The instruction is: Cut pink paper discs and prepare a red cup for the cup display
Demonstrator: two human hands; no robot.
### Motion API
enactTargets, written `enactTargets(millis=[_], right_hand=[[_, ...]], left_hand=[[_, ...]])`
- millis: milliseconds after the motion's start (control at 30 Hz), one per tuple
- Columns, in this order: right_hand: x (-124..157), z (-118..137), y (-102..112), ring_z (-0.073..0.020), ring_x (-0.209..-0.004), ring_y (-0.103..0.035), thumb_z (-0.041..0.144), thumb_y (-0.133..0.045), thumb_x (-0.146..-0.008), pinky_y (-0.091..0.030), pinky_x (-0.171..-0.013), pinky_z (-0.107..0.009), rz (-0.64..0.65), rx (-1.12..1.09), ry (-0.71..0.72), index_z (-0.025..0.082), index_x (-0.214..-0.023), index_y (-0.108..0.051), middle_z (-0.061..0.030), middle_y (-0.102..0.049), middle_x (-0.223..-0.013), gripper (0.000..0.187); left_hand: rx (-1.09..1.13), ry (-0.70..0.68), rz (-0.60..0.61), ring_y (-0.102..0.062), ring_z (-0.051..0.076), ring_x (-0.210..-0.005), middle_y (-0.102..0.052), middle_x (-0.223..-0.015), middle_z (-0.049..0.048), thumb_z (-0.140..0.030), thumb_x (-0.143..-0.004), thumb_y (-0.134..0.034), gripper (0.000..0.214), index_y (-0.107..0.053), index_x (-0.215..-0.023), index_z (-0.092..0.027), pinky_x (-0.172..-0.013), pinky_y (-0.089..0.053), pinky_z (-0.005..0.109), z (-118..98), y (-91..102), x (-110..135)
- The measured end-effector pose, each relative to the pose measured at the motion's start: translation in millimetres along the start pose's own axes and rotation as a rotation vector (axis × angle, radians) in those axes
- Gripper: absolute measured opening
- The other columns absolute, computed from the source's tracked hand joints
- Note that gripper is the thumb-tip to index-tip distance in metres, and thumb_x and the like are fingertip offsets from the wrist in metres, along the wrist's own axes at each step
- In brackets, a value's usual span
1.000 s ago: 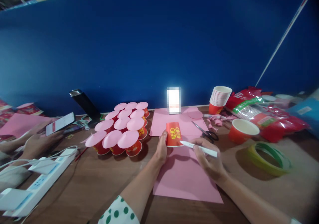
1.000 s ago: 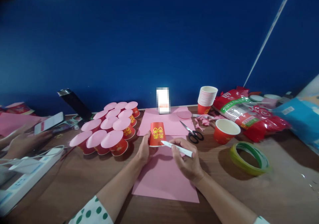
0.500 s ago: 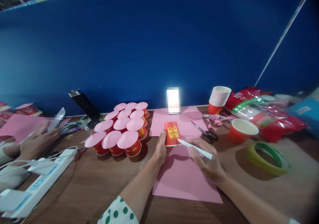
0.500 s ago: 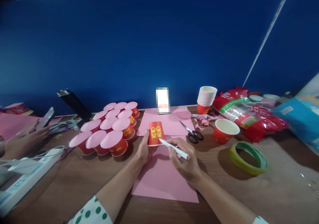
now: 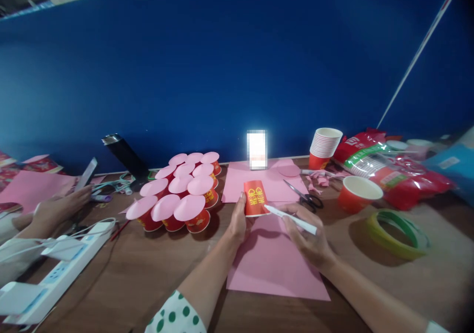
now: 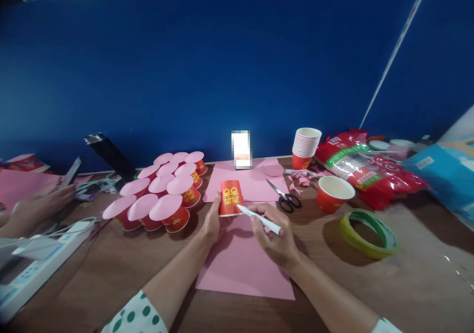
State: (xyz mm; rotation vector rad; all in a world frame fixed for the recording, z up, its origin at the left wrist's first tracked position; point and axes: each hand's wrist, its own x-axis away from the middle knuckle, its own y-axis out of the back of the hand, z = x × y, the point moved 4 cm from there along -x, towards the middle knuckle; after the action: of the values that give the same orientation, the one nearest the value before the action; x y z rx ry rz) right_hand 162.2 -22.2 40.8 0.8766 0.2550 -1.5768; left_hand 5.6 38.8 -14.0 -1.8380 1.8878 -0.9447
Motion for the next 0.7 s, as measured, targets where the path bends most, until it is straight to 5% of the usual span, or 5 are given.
enactTargets(millis=[433,700], right_hand=[[-2,2,2,-0.0149,-0.062,-0.06,0.022,-0.05,-0.088,-0.048,-0.058,-0.026,0.068,0.002,-0.008,0.019,-0.081,-0.063,-0.0016,-0.064,-0.069,0.015],[2,-6,3,-0.0152,-0.063,-0.06,0.026,-0.055,-0.089,-0.048,-0.057,-0.025,-0.057,-0.097,-0.124,0.019,-0.088,-0.063,-0.0014,-0.064,-0.071,0.011]], left_hand=[[0.015,-0.004,-0.04,-0.071,0.026,-0.092,-0.074,-0.095,0.0113,-0.048,-0.081,-0.068,0.041,-0.067,-0.101,-0.013,-0.081,-0.057,0.035,-1,0.3,0],[0.039,0.022,-0.044,-0.071,0.025,-0.091,-0.074,-0.095,0.0113,-0.049,-0.082,-0.068,0.041,-0.068,-0.1,-0.013,-0.083,-0.057,0.036,-2,-1.2,1]])
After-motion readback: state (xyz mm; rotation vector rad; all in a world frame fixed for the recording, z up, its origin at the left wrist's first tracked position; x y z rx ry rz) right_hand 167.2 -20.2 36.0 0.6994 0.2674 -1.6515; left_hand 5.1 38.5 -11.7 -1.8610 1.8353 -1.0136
